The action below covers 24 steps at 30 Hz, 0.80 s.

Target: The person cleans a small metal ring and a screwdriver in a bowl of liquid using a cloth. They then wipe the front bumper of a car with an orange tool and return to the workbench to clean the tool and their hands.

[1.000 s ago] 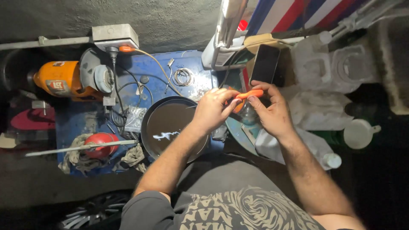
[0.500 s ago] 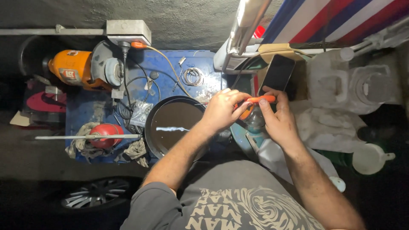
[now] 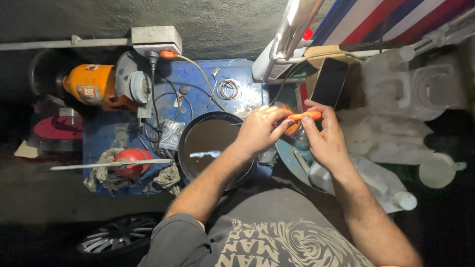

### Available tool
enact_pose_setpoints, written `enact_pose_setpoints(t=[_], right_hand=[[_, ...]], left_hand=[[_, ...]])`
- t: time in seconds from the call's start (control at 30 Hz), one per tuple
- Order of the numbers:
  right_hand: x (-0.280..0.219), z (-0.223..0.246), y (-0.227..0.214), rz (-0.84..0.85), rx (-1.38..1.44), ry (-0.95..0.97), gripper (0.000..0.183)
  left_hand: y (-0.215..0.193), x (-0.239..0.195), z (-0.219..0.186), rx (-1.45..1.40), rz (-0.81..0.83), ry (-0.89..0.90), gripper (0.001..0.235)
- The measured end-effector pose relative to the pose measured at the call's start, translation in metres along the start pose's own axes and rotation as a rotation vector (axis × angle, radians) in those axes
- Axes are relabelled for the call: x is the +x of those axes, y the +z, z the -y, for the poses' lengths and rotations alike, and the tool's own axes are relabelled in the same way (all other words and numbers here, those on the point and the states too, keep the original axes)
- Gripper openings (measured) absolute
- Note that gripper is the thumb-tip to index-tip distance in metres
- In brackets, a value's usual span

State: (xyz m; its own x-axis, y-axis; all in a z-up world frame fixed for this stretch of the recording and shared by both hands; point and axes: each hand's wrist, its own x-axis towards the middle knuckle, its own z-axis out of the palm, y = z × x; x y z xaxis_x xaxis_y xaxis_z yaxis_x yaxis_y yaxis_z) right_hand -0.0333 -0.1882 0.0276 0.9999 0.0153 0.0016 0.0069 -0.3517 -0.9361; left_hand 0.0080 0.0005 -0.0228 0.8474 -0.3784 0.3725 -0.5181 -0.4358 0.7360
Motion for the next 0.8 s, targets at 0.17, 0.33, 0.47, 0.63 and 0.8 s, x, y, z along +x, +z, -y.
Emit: enact_pose_setpoints(t=[0.17, 0.33, 0.47, 0.63, 0.8], right_hand=[[-0.017, 0.011, 0.028, -0.021, -0.034, -0.03, 0.025], [-0.026, 0.025, 0.049, -0.047, -0.101, -0.033, 0.031], [-0.028, 0.02, 0.052, -0.067, -0.089, -0.021, 0.027], [-0.029, 0.025, 0.034, -0.069, -0.054, -0.037, 0.027], [-0.024, 0.004, 0.017, -0.031, 0.196, -0.087, 0.035]], left_hand=[[-0.026, -0.026, 0.011, -0.024, 0.021, 0.03, 0.022], [-0.048, -0.041, 0.015, -0.042, 0.034, 0.037, 0.021], [-0.041, -0.042, 0.016, -0.032, 0.024, 0.038, 0.021], [-0.041, -0.033, -0.006, -0.084, 0.015, 0.051, 0.022], [-0.049, -0.041, -0.028, -0.237, 0.061, -0.112, 0.021]])
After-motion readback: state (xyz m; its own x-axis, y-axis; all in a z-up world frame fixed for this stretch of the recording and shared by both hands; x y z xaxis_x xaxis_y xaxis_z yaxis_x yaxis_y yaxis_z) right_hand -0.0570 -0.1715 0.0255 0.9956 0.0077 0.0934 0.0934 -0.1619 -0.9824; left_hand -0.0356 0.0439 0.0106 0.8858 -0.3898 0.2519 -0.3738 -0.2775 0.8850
